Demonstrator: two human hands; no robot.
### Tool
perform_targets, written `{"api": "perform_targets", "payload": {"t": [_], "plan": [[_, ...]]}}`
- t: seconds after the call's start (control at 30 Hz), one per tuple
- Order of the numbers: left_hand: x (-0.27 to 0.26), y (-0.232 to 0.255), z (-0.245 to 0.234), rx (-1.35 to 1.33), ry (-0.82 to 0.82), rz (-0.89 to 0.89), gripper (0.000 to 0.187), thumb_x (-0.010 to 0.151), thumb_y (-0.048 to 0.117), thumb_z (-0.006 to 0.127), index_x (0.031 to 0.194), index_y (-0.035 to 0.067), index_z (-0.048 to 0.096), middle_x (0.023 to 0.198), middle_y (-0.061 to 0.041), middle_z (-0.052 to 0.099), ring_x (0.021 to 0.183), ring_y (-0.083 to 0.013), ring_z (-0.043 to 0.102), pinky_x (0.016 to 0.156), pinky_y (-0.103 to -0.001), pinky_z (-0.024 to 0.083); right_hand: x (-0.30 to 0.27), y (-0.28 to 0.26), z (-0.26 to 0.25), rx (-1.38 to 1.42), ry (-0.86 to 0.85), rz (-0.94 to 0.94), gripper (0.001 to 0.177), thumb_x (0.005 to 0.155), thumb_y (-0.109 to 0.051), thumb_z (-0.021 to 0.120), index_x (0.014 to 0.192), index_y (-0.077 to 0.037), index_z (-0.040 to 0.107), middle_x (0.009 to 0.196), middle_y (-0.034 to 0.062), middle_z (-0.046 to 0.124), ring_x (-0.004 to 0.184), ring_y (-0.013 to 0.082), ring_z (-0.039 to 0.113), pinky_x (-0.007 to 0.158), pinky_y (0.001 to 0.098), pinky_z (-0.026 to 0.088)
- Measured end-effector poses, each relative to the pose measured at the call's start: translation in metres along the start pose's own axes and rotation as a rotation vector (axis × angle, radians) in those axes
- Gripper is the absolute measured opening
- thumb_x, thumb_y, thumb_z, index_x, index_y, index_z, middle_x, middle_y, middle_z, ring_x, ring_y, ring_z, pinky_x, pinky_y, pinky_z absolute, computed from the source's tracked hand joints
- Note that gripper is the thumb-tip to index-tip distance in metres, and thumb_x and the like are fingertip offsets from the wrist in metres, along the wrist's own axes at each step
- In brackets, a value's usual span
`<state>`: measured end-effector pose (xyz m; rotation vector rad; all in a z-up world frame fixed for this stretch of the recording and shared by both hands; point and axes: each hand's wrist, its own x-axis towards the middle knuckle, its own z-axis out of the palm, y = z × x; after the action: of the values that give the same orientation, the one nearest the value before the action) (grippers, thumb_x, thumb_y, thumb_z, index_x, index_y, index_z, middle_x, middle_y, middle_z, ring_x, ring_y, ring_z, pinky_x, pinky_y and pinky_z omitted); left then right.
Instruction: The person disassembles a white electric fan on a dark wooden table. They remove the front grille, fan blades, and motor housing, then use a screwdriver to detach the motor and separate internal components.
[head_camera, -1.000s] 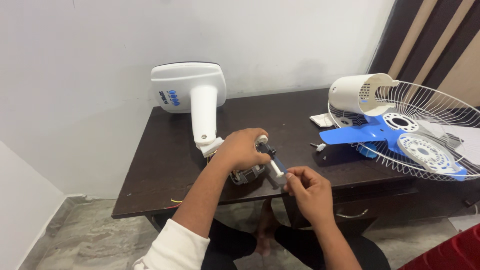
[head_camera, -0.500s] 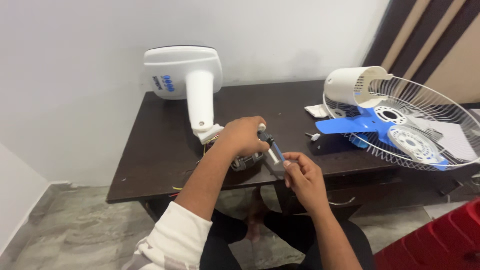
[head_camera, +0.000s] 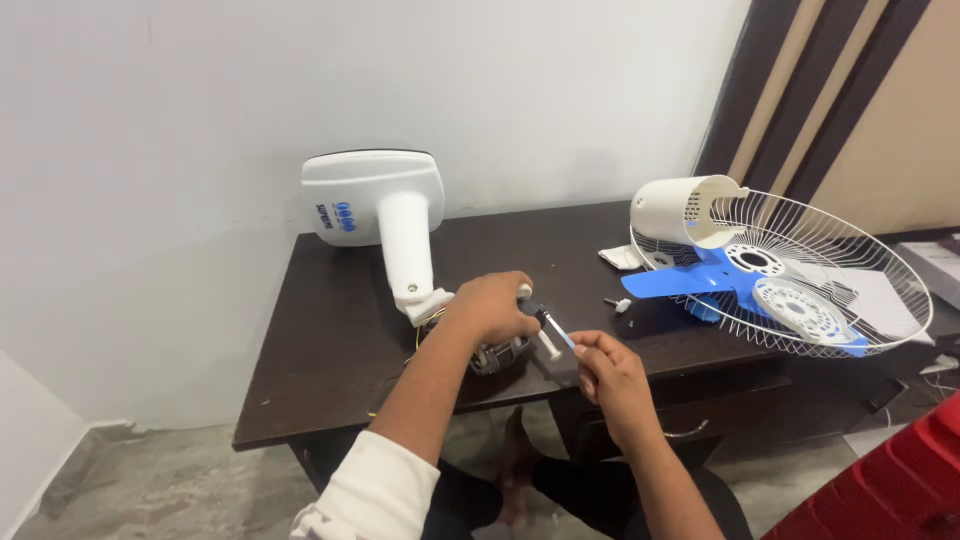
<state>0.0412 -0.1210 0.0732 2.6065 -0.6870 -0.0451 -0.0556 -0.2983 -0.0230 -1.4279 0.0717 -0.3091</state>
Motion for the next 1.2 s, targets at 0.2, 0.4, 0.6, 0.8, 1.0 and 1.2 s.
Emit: {"api": "perform_targets", "payload": {"t": [0.2,0.4,0.6,0.8,1.0,1.2], "plan": [[0.002,-0.007,0.01,0.004,0.069,0.059,0.068,0.066,0.035,0.081,0.13,0.016,0.066,0.125,-0.011,0.071,0.116,-0.0298,0.067,0.099,-0.04,0.052,0.003,0.01,-0.006,-0.018,-0.058,-0.015,0.024,0.096,-0.013,0.057,0.11,0.001,0.07,0.056,-0.0046,0.046,0.046,0.0054,0.04,0.044,0.0225,0.028],[0.002,-0.008,0.012,-0.003,0.055,0.057,0.069,0.067,0.035,0.081,0.131,0.017,0.065,0.125,-0.011,0.07,0.117,-0.0294,0.067,0.1,-0.04,0.051,-0.004,0.008,-0.002,0.011,-0.052,0.008,0.022,0.097,-0.014,0.057,0.11,0.0,0.068,0.055,-0.0042,0.046,0.046,0.0062,0.04,0.044,0.0231,0.03],[0.002,-0.008,0.013,0.022,0.065,0.077,0.066,0.068,0.035,0.08,0.13,0.016,0.066,0.125,-0.011,0.071,0.117,-0.0297,0.066,0.099,-0.041,0.051,-0.006,-0.004,0.004,0.154,-0.053,0.139,0.025,0.095,-0.015,0.058,0.111,0.001,0.068,0.055,-0.004,0.045,0.046,0.0067,0.039,0.045,0.023,0.031],[-0.001,-0.006,0.011,0.01,0.043,0.048,0.067,0.069,0.035,0.079,0.132,0.016,0.065,0.124,-0.012,0.071,0.115,-0.0295,0.068,0.099,-0.04,0.052,-0.017,-0.014,0.017,-0.455,0.102,-0.093,0.017,0.092,-0.014,0.067,0.105,-0.004,0.073,0.06,0.0,0.063,0.05,0.0085,0.053,0.048,0.026,0.041],[-0.005,-0.001,0.008,0.0,0.035,-0.002,0.067,0.068,0.034,0.08,0.131,0.016,0.066,0.124,-0.012,0.071,0.115,-0.0304,0.068,0.099,-0.04,0.053,-0.027,-0.011,0.019,-0.674,0.266,-0.455,0.023,0.088,-0.013,0.072,0.109,-0.012,0.08,0.07,-0.0013,0.073,0.055,0.008,0.061,0.054,0.0241,0.046],[-0.008,0.005,0.004,-0.012,0.082,0.038,0.086,0.065,0.031,0.082,0.144,0.023,0.05,0.137,-0.009,0.06,0.124,-0.0299,0.058,0.102,-0.043,0.048,0.006,-0.01,0.006,-0.492,0.232,-0.301,0.021,0.09,-0.015,0.073,0.108,-0.011,0.083,0.062,-0.0015,0.058,0.055,0.0051,0.045,0.051,0.0245,0.037]]}}
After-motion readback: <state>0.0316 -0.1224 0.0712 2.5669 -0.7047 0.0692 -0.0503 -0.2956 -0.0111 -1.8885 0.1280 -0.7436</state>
